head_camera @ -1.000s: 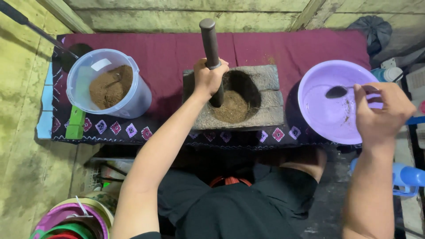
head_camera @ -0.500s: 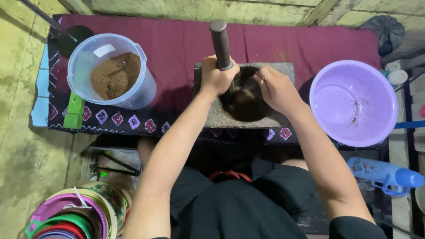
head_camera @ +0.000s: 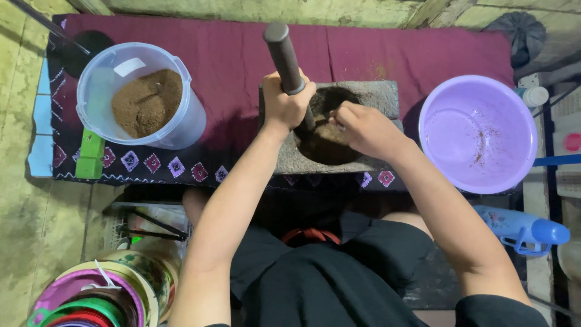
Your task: Grinding material in a stone mortar with a pestle and transferring the powder to a bowl using a spoon.
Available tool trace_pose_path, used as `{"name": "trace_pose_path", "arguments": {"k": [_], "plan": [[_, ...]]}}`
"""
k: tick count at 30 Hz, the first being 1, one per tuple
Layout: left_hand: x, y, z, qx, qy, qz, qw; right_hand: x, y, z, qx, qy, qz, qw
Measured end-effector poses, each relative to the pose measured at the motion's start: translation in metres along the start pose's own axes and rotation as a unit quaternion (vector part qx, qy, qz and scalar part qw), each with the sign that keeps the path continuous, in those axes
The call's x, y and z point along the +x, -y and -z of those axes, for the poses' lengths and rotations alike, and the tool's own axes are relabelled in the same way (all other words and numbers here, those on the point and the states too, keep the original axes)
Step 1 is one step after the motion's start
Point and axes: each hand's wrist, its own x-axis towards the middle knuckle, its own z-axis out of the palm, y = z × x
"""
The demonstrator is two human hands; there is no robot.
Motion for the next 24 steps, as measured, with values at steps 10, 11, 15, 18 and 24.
{"name": "trace_pose_path", "arguments": {"k": [10,11,15,18,24], "plan": [[0.003,-0.003,-0.002,0.035,-0.004,-0.008,0.999,-0.002,-0.037,-0.008,0.037,-0.069,-0.106,0.991],[0.002,-0.004,-0.001,0.028,0.002,-0.030,0.999,-0.002,-0.035,-0.009,0.020,-0.064,-0.124,0.990],[0.000,-0.008,0.000,0.028,0.009,-0.059,0.998,-0.003,-0.038,-0.011,-0.004,-0.058,-0.144,0.988],[0.002,-0.006,0.000,0.026,0.010,-0.056,0.998,-0.002,-0.035,-0.008,0.003,-0.050,-0.147,0.988],[0.005,0.002,0.002,0.043,0.029,-0.044,0.998,-0.001,-0.024,-0.006,0.076,-0.049,-0.096,0.991]]}}
